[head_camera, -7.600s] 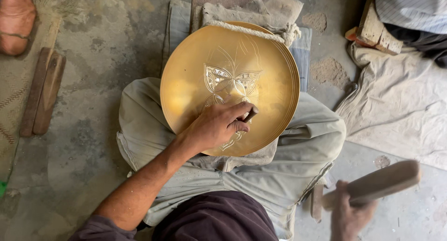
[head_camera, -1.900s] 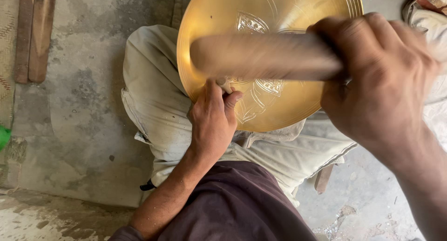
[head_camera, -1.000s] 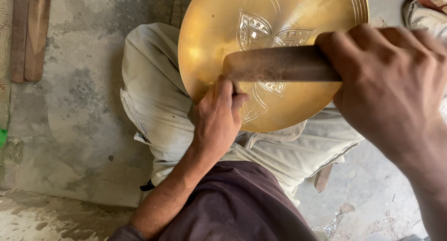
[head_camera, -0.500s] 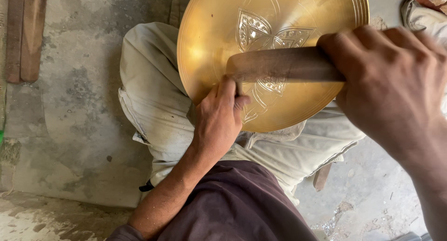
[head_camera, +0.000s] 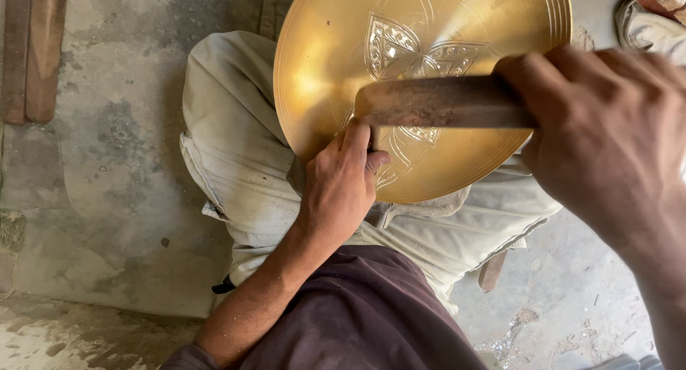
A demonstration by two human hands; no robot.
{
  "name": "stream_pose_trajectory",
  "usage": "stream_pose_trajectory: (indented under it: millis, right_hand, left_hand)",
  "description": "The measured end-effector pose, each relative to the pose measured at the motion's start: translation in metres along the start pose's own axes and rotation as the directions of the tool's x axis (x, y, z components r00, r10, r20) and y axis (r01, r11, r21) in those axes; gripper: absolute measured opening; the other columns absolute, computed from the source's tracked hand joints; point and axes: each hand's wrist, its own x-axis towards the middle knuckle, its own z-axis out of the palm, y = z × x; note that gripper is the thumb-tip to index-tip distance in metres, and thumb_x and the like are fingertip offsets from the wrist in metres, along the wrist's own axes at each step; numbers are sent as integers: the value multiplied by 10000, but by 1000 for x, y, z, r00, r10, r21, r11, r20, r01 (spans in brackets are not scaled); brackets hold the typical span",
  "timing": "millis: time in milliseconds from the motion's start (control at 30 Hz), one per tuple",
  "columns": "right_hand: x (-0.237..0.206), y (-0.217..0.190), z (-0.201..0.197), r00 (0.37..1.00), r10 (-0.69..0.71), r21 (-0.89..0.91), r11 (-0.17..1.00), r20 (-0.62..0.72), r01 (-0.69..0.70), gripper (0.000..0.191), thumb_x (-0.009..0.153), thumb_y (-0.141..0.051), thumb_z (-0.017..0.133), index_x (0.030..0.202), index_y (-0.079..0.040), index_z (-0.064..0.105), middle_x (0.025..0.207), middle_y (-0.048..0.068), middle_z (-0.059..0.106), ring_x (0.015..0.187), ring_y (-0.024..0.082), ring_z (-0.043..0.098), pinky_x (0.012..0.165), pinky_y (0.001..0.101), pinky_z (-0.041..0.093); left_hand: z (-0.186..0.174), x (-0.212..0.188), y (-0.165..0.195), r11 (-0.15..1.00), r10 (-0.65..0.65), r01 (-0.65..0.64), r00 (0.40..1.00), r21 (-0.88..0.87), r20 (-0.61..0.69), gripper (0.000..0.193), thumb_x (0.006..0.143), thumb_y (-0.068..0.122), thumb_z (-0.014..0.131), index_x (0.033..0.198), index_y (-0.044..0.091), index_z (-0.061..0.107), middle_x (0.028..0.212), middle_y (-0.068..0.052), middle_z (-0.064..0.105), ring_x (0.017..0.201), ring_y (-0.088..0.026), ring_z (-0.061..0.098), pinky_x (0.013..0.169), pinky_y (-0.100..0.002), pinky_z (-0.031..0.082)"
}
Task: The person sits on the floor with a brass plate on their lap and decorates it by hand. They hold a small punch against the plate's pre-drawn pattern and strike it with a wooden mallet, repositioning the punch repeatedly to emboss the decorative design deeper into the metal.
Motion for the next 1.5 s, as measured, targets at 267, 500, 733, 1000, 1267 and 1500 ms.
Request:
stream_pose_trajectory:
  millis: [267,500,733,1000,1267,1500]
  right_hand:
    - [-4,3,4,995,101,298,950,-25,-89,380,881,-9,744,1245,-107,694,1027,98,751,854,277,741,810,447,607]
    - [-1,0,0,997,29,117,993,-69,-21,294,866,-170,792,1145,-121,710,954,66,758,768,247,731,760,446,611]
    - [-1,1,-1,968,130,43,989,216,-142,316,985,-165,674,1301,-176,665,962,21,748,706,163,692,609,313,531]
    - [-14,-4,-4,973,127,185,969,192,-163,431,861,-8,624,1228,-215,715,903,4,750,707,173,676,547,326,511]
    - [-65,-32,-2,885,464,500,757,42,-421,337,884,-85,726,1219,-64,698,1060,114,746,891,246,724,781,410,593]
    - [-144,-63,51,349,709,523,-33,613,-851,384,814,-212,845,1095,2,694,981,134,776,813,250,746,764,407,587]
  left_hand:
    - [0,1,0,999,-33,34,998,-19,56,304,941,146,750,1080,-3,524,868,-173,681,771,-295,729,623,-426,581]
    - [-2,2,2,999,-28,30,999,-44,46,333,926,147,749,1106,-12,518,881,-196,686,780,-343,725,634,-459,571]
    - [-5,3,2,999,-27,29,997,-32,75,320,932,162,749,1091,-2,526,852,-193,687,766,-339,728,631,-455,566]
    - [-4,6,3,999,-11,15,993,-33,115,363,920,156,740,1155,-14,522,868,-194,697,772,-337,733,640,-441,576]
    - [-47,11,15,968,91,-94,996,-234,-26,206,967,86,741,1066,24,572,898,-107,717,813,-222,768,706,-362,625]
    - [-51,31,18,966,150,-137,988,-221,45,258,992,94,741,1138,32,538,964,-74,712,911,-173,785,727,-292,652]
